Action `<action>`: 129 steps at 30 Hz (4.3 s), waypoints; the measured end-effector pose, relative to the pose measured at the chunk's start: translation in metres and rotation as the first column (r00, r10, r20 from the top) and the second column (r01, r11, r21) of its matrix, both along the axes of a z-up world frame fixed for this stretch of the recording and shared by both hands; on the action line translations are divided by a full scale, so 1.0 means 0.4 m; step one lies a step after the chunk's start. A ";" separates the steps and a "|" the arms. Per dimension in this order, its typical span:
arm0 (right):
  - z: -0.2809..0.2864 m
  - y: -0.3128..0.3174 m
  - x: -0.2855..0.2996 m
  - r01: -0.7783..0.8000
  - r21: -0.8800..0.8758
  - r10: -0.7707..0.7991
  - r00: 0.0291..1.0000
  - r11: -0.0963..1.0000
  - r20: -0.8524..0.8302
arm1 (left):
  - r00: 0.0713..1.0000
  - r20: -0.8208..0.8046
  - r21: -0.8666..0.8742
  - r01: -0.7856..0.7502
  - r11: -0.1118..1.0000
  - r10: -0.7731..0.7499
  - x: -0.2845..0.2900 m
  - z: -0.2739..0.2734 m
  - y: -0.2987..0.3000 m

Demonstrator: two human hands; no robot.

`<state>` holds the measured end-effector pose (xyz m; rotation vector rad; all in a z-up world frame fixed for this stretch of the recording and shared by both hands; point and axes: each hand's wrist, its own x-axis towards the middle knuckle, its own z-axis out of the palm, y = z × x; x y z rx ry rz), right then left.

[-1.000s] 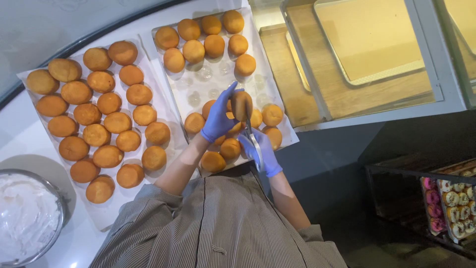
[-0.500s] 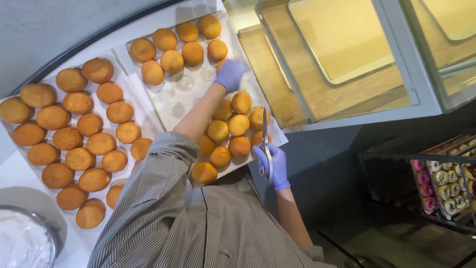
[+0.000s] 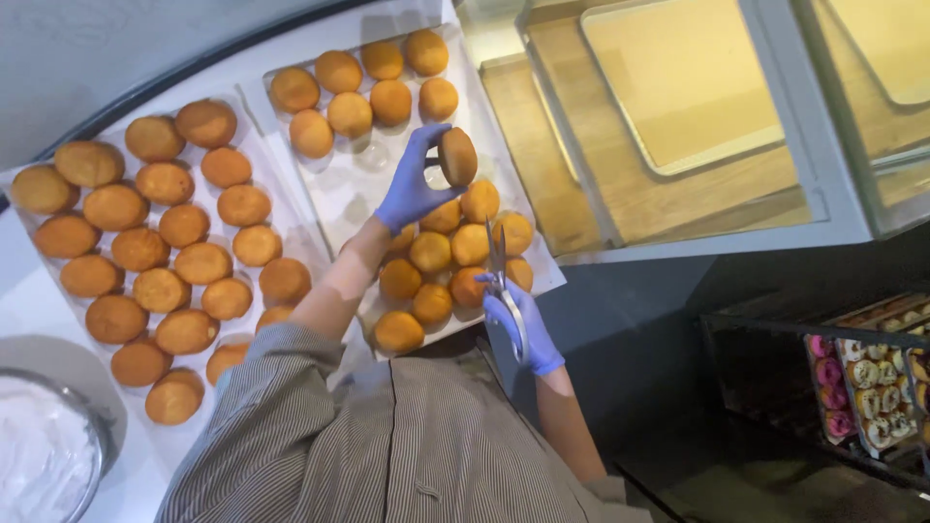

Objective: The person prepares donuts for filling by picking them from a rack and cutting a hole in each.

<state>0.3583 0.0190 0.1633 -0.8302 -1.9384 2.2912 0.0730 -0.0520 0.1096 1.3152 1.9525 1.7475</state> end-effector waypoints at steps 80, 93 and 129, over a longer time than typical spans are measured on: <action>0.030 -0.106 -0.094 -0.302 0.014 0.302 0.950 0.953 -0.081 | 0.996 -0.063 0.160 -0.055 0.986 0.066 0.241 0.146 -0.275; -0.002 -0.116 -0.144 -0.008 0.109 -0.008 0.990 0.994 0.144 | 0.986 -0.135 -0.031 -0.107 0.994 0.102 0.015 -0.077 -0.216; 0.089 -0.090 -0.062 -0.257 0.208 0.277 0.958 0.944 -0.070 | 0.988 0.149 0.239 -0.082 0.967 0.047 0.143 0.219 -0.220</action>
